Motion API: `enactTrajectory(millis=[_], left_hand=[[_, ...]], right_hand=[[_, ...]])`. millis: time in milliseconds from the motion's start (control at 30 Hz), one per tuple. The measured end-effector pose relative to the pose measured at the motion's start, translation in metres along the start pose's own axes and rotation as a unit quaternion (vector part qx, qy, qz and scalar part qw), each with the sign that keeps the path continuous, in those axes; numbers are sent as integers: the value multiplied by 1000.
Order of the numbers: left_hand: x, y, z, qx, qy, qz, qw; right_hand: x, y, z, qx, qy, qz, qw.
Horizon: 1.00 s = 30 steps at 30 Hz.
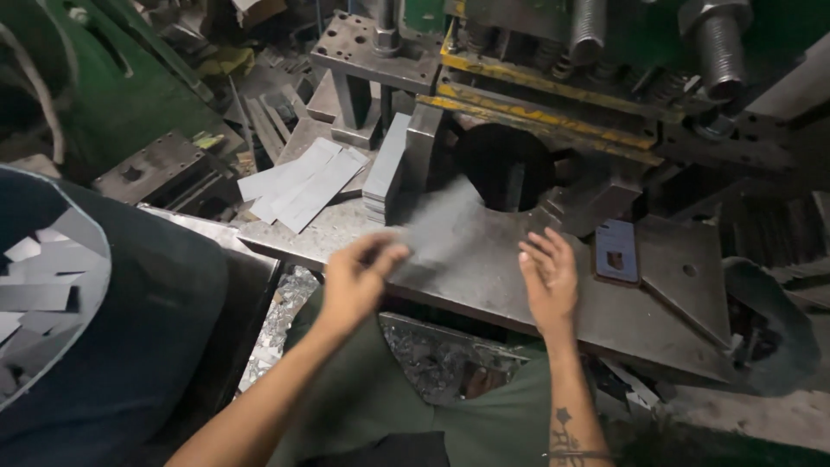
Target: Manually shaping metal plates using an industrial stamping machine.
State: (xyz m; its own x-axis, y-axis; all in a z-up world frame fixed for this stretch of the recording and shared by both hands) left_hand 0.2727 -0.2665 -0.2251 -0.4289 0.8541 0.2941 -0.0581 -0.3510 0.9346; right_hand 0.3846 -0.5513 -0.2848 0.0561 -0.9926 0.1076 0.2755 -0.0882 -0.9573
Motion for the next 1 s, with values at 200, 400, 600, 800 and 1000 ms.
enactTrajectory(millis=[200,400,600,800,1000], left_hand=[[63,-49,62,119,191,-135,965],[46,-70,108,204,181,-217,937],[27,-78,132,193,138,-159,958],[25,-65,126,194,107,66,973],[18,-71,129,183,86,90,975]], right_hand=[[4,22,4,18,10,-7,1000],[5,29,4,14,17,-17,1000],[5,26,2,23,19,-20,999],[5,29,3,20,26,-13,999],[4,26,2,16,22,-21,999]])
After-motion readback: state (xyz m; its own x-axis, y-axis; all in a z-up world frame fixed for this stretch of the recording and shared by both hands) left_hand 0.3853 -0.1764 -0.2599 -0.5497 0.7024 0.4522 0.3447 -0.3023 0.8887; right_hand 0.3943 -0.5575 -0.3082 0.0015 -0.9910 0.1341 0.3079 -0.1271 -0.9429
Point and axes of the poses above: each hand's wrist, its own z-axis towards the middle knuckle, its own x-axis out of the back of the hand, y = z × x, the point moved 8 cm from there along z, towards the middle knuckle, and after that the axes turned 2 degrees about -x, right-handed, at the moved point
